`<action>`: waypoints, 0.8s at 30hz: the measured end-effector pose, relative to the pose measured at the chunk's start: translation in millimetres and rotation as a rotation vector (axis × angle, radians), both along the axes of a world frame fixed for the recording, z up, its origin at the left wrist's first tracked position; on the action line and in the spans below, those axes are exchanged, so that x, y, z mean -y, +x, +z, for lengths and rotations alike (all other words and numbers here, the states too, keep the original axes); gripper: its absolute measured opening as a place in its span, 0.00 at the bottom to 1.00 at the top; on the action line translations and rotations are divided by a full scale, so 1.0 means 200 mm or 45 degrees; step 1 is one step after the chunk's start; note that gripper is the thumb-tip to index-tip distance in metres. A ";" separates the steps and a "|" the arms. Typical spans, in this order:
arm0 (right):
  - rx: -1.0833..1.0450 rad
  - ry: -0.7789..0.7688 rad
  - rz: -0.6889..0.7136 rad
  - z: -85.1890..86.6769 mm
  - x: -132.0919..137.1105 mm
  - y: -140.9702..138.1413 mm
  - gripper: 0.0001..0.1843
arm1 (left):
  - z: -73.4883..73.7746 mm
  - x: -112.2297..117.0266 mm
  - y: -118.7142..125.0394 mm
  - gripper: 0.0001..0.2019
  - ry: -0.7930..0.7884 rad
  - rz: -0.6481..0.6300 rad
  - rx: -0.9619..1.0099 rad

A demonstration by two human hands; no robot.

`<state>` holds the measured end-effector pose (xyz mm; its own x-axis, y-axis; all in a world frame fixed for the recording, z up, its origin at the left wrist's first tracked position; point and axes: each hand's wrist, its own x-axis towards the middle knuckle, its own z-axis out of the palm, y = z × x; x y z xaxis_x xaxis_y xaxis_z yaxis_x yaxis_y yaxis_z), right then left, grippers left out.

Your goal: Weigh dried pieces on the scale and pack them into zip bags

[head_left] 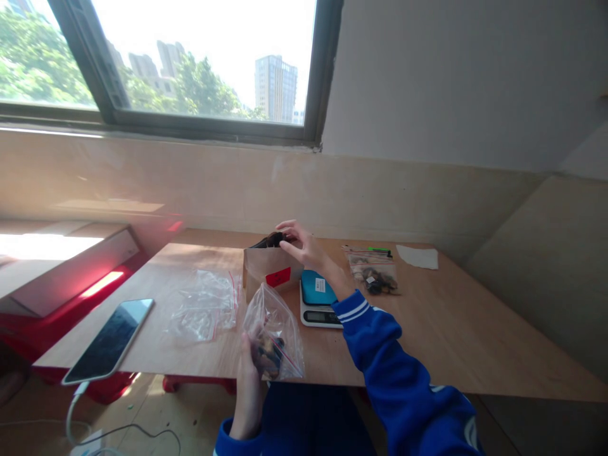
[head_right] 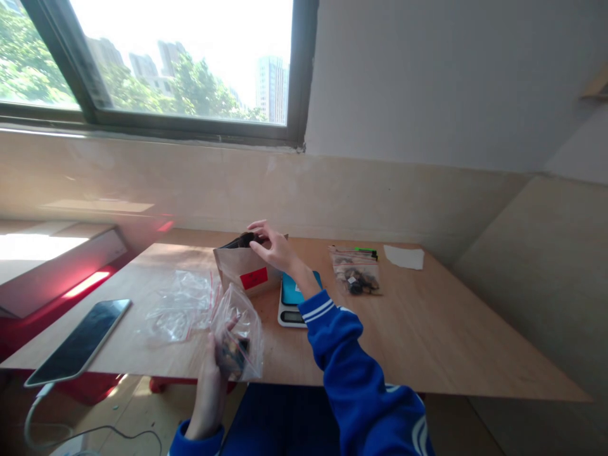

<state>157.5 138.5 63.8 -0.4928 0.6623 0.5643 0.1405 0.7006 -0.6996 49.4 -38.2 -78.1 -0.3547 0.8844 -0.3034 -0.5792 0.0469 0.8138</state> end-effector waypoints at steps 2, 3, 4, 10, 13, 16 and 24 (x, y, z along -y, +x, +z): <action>0.124 0.129 -0.082 0.00 0.01 -0.01 0.13 | 0.00 0.00 0.00 0.34 0.006 -0.006 -0.009; 0.189 0.211 -0.143 -0.01 0.02 -0.01 0.13 | 0.00 0.01 0.00 0.34 0.010 -0.010 -0.015; 0.253 0.294 -0.217 -0.01 0.02 -0.01 0.13 | 0.01 0.01 0.00 0.34 0.015 -0.016 -0.021; 0.307 0.450 -0.488 0.04 0.12 0.02 0.16 | 0.04 0.02 -0.01 0.31 0.049 0.020 -0.035; 0.094 0.178 -0.204 0.09 0.23 0.06 0.13 | 0.05 0.02 -0.01 0.30 0.039 0.047 -0.011; 0.179 -0.198 0.278 0.09 0.36 0.10 0.13 | 0.03 0.01 0.00 0.30 -0.013 0.049 0.015; 0.757 -0.238 0.280 -0.14 0.56 0.03 0.06 | -0.03 0.00 0.00 0.29 0.090 0.084 -0.112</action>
